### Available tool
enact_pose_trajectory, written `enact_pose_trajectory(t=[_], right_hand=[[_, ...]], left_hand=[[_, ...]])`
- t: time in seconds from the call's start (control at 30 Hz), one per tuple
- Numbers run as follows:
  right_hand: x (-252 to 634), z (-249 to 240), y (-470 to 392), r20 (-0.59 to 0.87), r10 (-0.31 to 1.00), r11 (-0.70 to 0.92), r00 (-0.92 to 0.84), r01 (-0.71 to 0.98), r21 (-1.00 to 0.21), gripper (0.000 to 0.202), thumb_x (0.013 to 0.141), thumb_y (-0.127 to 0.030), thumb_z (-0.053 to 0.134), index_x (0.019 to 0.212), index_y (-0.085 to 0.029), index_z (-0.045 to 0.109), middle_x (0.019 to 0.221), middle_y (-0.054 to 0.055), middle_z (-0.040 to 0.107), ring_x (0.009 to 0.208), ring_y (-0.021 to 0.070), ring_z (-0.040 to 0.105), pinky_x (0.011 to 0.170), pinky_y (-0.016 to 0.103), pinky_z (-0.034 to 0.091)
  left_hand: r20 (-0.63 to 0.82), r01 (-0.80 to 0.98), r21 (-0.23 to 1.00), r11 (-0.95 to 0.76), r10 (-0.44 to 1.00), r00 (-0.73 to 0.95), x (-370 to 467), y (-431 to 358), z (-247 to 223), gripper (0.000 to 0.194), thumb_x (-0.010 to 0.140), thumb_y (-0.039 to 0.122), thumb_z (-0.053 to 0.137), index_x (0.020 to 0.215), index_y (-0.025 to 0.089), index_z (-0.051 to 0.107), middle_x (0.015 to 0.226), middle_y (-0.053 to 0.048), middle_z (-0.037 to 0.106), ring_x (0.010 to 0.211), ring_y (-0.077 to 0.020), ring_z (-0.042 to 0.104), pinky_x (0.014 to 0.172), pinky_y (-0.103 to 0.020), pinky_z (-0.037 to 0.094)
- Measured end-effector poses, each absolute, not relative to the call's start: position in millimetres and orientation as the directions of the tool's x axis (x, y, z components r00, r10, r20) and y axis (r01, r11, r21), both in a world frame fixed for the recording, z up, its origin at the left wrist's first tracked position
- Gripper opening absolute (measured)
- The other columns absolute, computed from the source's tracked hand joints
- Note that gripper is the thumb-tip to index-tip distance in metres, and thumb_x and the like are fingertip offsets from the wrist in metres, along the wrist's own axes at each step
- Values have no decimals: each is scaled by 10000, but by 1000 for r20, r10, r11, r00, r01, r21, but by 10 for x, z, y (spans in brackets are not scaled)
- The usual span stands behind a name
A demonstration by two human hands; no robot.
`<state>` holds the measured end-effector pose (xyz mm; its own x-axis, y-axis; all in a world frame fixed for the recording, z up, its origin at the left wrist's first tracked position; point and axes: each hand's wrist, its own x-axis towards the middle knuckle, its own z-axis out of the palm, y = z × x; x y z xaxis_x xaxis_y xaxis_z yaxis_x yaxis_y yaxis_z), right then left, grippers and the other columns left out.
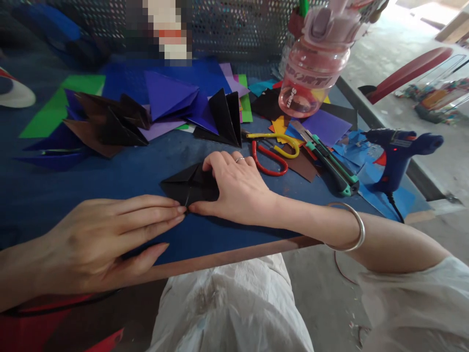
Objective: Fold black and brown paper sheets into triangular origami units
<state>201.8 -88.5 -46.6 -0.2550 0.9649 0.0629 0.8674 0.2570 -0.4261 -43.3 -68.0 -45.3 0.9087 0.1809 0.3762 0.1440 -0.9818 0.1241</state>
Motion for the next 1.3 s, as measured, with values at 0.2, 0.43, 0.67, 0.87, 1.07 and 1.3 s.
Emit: enact_pose_trajectory(t=[0.2, 0.43, 0.67, 0.87, 1.07, 1.3], right_hand=[[2157, -431, -800, -6, 945, 273, -327, 798, -537, 479, 762, -353, 801, 1136, -202, 543, 1041, 44, 625, 1001, 243, 564, 864, 393, 383], [2222, -408, -773, -18, 925, 293, -379, 744, -601, 402, 781, -256, 742, 1126, -203, 544, 1062, 55, 642, 1026, 238, 572, 896, 417, 415], [2291, -397, -743, -28, 903, 306, -428, 688, -658, 373, 790, -109, 651, 1140, -189, 551, 1077, 58, 646, 1029, 222, 575, 907, 401, 443], [2316, -418, -746, 27, 888, 365, -458, 669, -648, 362, 793, -78, 619, 1132, -191, 568, 1094, 63, 673, 1026, 220, 592, 909, 398, 448], [2240, -462, -804, 112, 906, 387, -409, 691, -611, 304, 835, -157, 665, 1127, -183, 582, 1086, 63, 687, 1013, 225, 605, 886, 389, 446], [2176, -571, -793, 264, 881, 473, -393, 728, -496, 156, 937, -234, 617, 1083, -180, 633, 1057, 89, 691, 995, 250, 614, 876, 395, 464]], left_hand=[[376, 151, 158, -976, 201, 905, -461, -681, -469, 313, 904, 179, 610, 1205, 110, 665, 1161, -101, 764, 1126, -240, 709, 866, -312, 644], [382, 155, 198, -968, 222, 897, -471, -674, -490, 365, 879, 171, 628, 1241, 140, 655, 1185, -92, 762, 1133, -243, 713, 890, -326, 648], [383, 150, 233, -961, 232, 894, -474, -664, -481, 379, 873, 159, 627, 1251, 157, 657, 1190, -83, 763, 1134, -237, 714, 917, -327, 645], [408, 123, 240, -963, 215, 887, -499, -644, -492, 351, 862, 156, 646, 1212, 168, 664, 1153, -80, 771, 1099, -223, 730, 930, -314, 635], [499, 333, 233, -914, 406, 766, -441, -583, -450, 120, 890, 127, 613, 915, 230, 668, 1032, -32, 757, 1018, -209, 729, 859, -319, 596], [407, 495, 361, -790, 611, 679, -304, -430, -464, 214, 938, 251, 603, 1148, 226, 634, 1185, -54, 676, 1084, -214, 665, 937, -348, 580]])
